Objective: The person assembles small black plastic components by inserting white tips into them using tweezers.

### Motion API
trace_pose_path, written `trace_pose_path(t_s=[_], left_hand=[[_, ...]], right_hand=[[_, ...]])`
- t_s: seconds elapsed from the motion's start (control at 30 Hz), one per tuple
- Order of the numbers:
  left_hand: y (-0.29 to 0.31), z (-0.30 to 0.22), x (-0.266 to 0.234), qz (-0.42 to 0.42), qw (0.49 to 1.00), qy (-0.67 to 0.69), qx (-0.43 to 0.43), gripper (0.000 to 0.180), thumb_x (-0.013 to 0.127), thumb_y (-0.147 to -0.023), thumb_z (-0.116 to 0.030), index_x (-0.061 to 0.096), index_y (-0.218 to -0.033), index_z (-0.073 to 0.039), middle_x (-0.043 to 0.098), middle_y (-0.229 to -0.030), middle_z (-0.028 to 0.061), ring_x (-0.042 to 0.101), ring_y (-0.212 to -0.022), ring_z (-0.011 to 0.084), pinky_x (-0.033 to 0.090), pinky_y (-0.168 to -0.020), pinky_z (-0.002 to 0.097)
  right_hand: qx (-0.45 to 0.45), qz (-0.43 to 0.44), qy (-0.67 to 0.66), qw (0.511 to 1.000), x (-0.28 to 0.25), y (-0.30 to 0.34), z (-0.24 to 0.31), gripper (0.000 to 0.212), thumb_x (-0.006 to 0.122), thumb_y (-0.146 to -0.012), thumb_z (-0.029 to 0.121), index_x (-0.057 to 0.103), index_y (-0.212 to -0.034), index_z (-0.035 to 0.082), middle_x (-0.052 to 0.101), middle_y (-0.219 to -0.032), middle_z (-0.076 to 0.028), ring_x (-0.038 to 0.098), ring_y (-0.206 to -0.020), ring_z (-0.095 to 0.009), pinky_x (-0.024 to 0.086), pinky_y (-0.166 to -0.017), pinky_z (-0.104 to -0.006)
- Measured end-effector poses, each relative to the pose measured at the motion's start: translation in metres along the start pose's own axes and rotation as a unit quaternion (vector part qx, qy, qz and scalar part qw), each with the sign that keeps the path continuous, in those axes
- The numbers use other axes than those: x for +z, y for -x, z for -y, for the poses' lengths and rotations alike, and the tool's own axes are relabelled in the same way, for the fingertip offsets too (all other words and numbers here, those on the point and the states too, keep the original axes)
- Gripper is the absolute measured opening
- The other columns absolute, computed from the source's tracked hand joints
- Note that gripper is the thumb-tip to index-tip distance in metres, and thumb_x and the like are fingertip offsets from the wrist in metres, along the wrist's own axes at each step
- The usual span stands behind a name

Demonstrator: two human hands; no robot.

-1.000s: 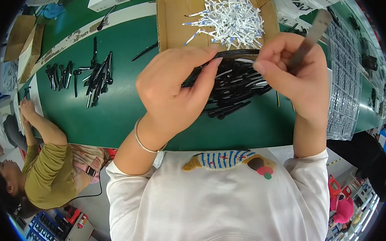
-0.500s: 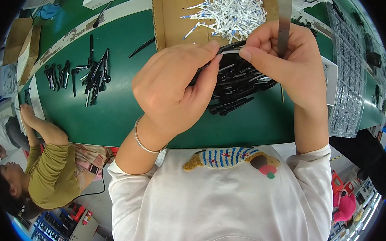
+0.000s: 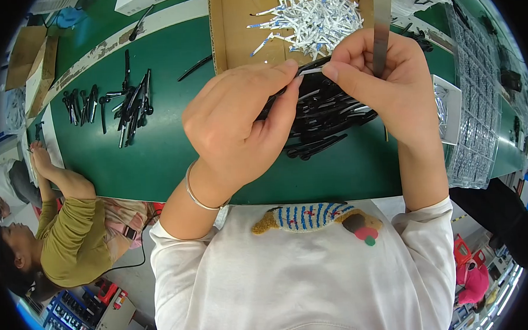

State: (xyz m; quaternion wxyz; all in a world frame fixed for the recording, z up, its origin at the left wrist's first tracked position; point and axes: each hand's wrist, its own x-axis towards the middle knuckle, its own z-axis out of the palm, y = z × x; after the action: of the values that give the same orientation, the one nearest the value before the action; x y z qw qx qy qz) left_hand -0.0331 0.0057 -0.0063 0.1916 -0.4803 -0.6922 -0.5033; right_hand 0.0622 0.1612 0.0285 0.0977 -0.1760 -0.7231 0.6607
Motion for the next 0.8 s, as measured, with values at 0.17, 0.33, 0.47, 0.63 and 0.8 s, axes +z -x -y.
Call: trace_pose_path(t_s=[0.17,0.33,0.47,0.63,0.8], left_hand=[[0.004,-0.003,-0.001,0.018,0.991,0.08,-0.103,0.015,0.074,-0.066,0.003,0.067,-0.079,0.0,0.068,-0.075,0.0098,0.065,-0.064,0.0193,0.05,-0.058,0.0254],[0.004,-0.01,-0.002,0.009,0.964,0.176,-0.2,0.013,0.072,-0.068,0.006,0.067,-0.08,0.003,0.069,-0.08,0.0098,0.066,-0.069,0.015,0.051,-0.06,0.0237],[0.005,-0.01,-0.003,0.002,0.952,0.23,-0.2,0.014,0.07,-0.071,0.009,0.066,-0.084,0.005,0.068,-0.086,0.0092,0.065,-0.074,0.0134,0.053,-0.065,0.0238],[0.002,-0.006,-0.006,-0.009,0.868,0.38,-0.32,0.014,0.066,-0.075,0.011,0.061,-0.088,0.005,0.066,-0.088,0.0106,0.066,-0.08,0.0173,0.054,-0.073,0.0269],[-0.001,-0.006,-0.011,-0.025,0.725,0.526,-0.443,0.013,0.06,-0.078,0.013,0.057,-0.088,0.004,0.064,-0.088,0.0137,0.066,-0.081,0.021,0.057,-0.077,0.0334]], right_hand=[[-0.037,-0.027,0.046,0.998,0.003,0.002,-0.005,0.01,0.068,-0.076,-0.002,0.06,-0.079,0.001,0.053,-0.065,0.007,0.04,-0.055,0.002,0.027,-0.049,-0.0139],[-0.061,-0.046,0.118,0.99,0.008,0.007,0.002,0.015,0.07,-0.074,-0.001,0.057,-0.079,0.002,0.053,-0.069,0.006,0.036,-0.055,0.003,0.023,-0.048,-0.0137],[-0.096,-0.079,0.118,0.985,0.012,0.006,0.0,0.022,0.073,-0.072,0.0,0.052,-0.081,0.004,0.054,-0.073,0.006,0.035,-0.055,0.004,0.022,-0.047,-0.0138],[-0.108,-0.084,0.163,0.977,0.008,0.007,-0.002,0.024,0.073,-0.071,0.0,0.054,-0.087,0.003,0.056,-0.075,0.004,0.037,-0.055,0.003,0.024,-0.048,-0.0132],[-0.094,0.0,0.019,0.995,0.002,0.01,-0.001,0.026,0.067,-0.073,-0.007,0.059,-0.097,-0.002,0.059,-0.077,0.0,0.041,-0.055,0.001,0.028,-0.049,-0.0136]])
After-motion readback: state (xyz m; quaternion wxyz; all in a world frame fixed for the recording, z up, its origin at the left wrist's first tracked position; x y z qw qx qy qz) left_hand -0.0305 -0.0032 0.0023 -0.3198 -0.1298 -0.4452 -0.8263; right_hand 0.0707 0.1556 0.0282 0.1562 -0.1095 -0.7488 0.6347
